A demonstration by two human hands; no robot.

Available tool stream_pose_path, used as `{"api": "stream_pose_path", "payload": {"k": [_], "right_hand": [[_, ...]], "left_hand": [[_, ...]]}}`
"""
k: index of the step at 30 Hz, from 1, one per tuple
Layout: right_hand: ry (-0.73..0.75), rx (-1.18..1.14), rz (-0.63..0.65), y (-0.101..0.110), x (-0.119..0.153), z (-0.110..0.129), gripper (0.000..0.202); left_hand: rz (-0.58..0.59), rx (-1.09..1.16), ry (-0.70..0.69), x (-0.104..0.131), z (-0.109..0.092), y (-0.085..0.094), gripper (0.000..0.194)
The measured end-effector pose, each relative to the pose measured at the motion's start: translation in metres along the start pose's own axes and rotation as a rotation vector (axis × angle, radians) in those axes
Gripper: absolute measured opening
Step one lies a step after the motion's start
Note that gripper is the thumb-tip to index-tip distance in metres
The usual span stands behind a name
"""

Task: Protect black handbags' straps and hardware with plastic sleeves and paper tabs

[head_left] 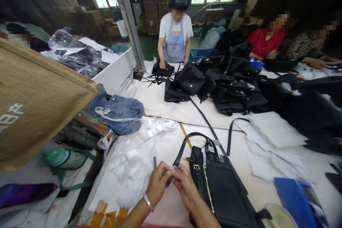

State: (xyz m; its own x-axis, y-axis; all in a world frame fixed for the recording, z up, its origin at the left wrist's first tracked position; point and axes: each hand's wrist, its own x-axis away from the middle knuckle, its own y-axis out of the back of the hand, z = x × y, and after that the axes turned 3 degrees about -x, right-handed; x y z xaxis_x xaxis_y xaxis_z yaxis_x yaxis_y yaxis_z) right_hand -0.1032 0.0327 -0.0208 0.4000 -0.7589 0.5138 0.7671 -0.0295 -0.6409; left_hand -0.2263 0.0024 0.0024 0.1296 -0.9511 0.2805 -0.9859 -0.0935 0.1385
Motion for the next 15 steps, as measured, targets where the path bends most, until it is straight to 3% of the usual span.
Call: {"api": "stream_pose_path", "payload": {"k": [3, 8, 11, 15], "right_hand": [[-0.058, -0.048, 0.142, -0.003, 0.043, 0.013, 0.034], [-0.064, -0.021, 0.211, 0.005, 0.086, 0.025, 0.027], [-0.074, -0.021, 0.251, 0.011, 0.097, 0.028, 0.023], [0.018, 0.006, 0.268, 0.018, 0.104, 0.042, 0.024]], "left_hand": [[0.122, 0.066, 0.057, 0.035, -0.012, 0.009, 0.029], [0.299, 0.109, 0.181, 0.088, -0.039, 0.029, 0.032], [0.299, 0.009, 0.138, 0.100, -0.061, 0.028, 0.029], [0.188, -0.157, -0.027, 0.095, -0.078, 0.009, 0.022]]}}
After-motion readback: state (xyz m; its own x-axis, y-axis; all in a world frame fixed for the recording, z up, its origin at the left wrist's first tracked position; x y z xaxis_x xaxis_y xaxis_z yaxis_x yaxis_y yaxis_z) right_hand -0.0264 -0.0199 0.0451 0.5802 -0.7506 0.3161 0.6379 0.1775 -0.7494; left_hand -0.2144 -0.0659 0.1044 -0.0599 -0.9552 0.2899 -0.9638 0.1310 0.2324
